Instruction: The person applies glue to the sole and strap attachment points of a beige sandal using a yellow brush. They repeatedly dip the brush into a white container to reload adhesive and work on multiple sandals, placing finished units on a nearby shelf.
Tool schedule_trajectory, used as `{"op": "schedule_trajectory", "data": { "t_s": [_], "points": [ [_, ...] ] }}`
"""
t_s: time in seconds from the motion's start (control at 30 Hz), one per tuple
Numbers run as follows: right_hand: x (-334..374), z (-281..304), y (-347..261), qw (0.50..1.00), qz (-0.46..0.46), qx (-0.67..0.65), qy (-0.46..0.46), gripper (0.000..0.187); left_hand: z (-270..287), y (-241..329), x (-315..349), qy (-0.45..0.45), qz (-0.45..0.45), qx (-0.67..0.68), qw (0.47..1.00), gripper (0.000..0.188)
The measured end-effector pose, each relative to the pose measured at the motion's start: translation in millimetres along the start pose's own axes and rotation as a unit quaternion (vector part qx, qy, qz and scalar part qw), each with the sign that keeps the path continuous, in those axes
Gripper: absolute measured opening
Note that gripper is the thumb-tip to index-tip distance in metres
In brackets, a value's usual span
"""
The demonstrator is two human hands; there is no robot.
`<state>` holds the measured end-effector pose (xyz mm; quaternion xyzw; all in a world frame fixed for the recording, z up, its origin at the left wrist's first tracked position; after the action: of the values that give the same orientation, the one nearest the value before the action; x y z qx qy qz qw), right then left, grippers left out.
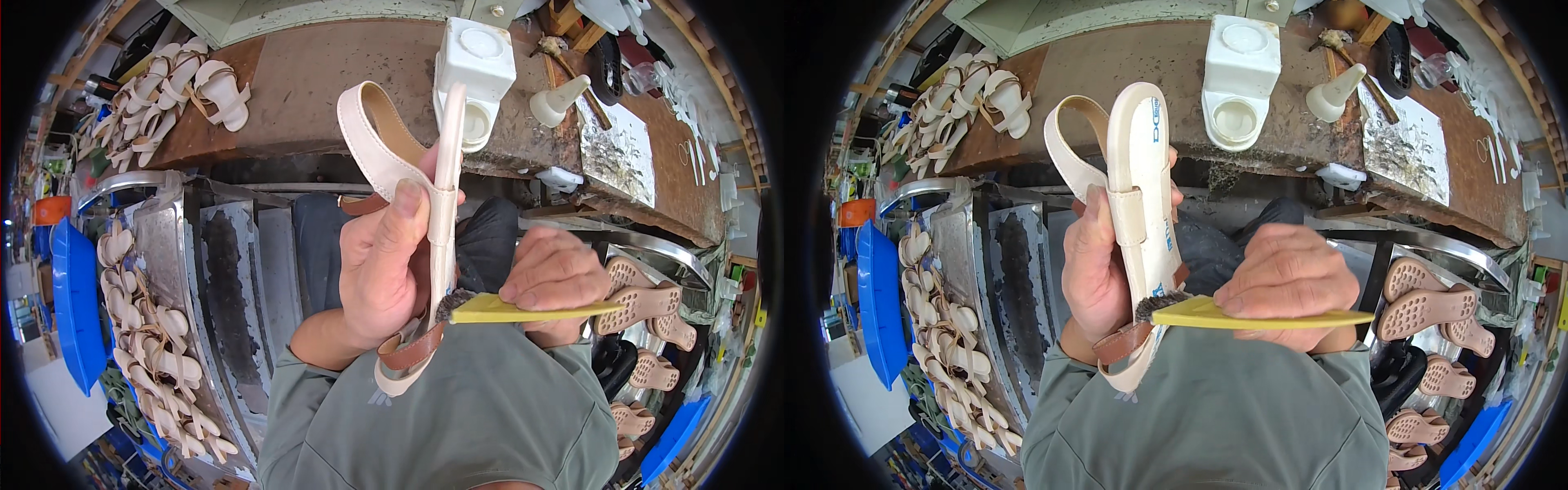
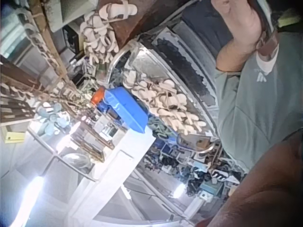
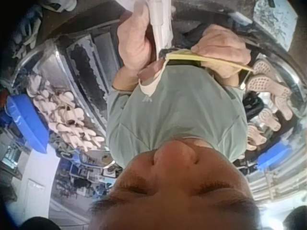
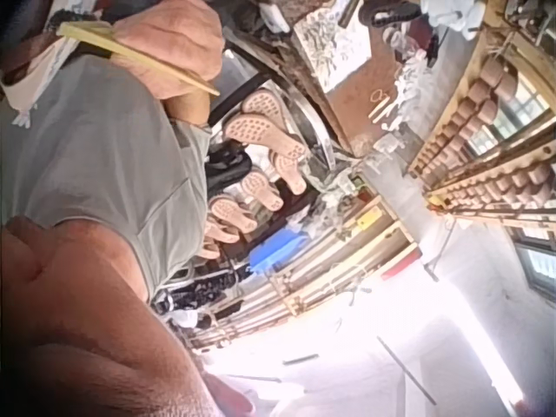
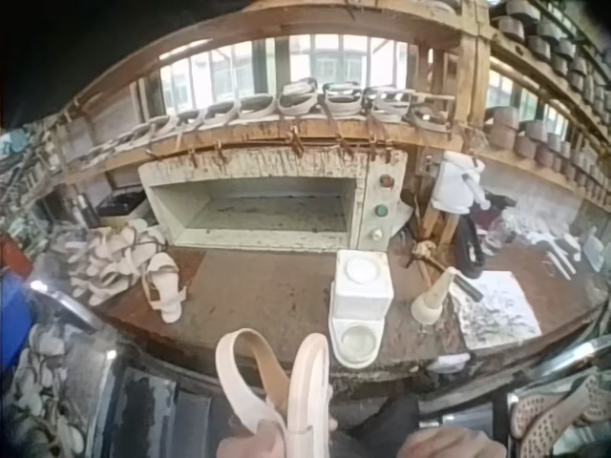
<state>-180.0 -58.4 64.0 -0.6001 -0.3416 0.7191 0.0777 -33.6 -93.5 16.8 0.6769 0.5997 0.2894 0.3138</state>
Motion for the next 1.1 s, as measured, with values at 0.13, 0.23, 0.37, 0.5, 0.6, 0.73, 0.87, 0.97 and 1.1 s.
{"op": "schedule_trajectory", "data": {
  "t_s": [0.13,0.23,0.37,0.5,0.6,0.73,0.87,0.97,1.1],
  "points": [
    [-10.4,12.4,13.3,0.998,-0.055,-0.014,0.011,0.019,1.6,6.2,1.9,0.029,-0.032,-0.007,0.999,0.046],
    [-7.1,3.4,10.2,0.997,-0.065,-0.041,0.029,0.018,1.4,11.2,1.4,0.020,-0.057,-0.010,0.998,0.046],
    [-3.8,-3.3,-1.1,0.996,-0.058,-0.053,0.036,0.016,-4.1,19.5,5.1,-0.032,-0.072,-0.009,0.997,0.047],
    [-10.3,0.9,4.0,0.997,-0.038,-0.003,0.068,0.014,-3.3,22.0,8.9,-0.011,-0.108,-0.035,0.993,0.048],
    [-18.3,1.5,0.2,0.996,-0.009,0.044,0.081,0.015,-4.7,20.7,13.1,-0.042,-0.079,0.001,0.996,0.050],
    [-18.1,-7.3,-13.0,0.993,0.024,0.102,0.050,0.018,-1.5,23.6,16.7,-0.042,-0.057,0.003,0.997,0.051],
    [-15.3,-11.1,-23.9,0.990,0.048,0.130,0.039,0.023,-2.1,21.7,23.0,-0.029,-0.040,0.060,0.997,0.050],
    [-24.4,-27.4,-32.0,0.984,0.071,0.164,0.009,0.028,-4.5,20.1,24.1,-0.019,-0.051,0.082,0.995,0.050],
    [-12.1,-51.1,-41.7,0.995,0.045,0.055,-0.076,0.020,2.7,27.1,27.7,-0.104,-0.069,0.098,0.987,0.053]
  ]
}}
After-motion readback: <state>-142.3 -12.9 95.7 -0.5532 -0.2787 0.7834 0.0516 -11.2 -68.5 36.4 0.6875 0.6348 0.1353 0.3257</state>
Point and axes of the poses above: each hand's wrist, its own x-axis away from the middle knuckle, its own z-axis out of the back of the hand, y = z × x, the point moved 9 cm from there along -x, towards the middle knuckle, and after that the axes turned 1 degree about -y, right-handed, at the moved point
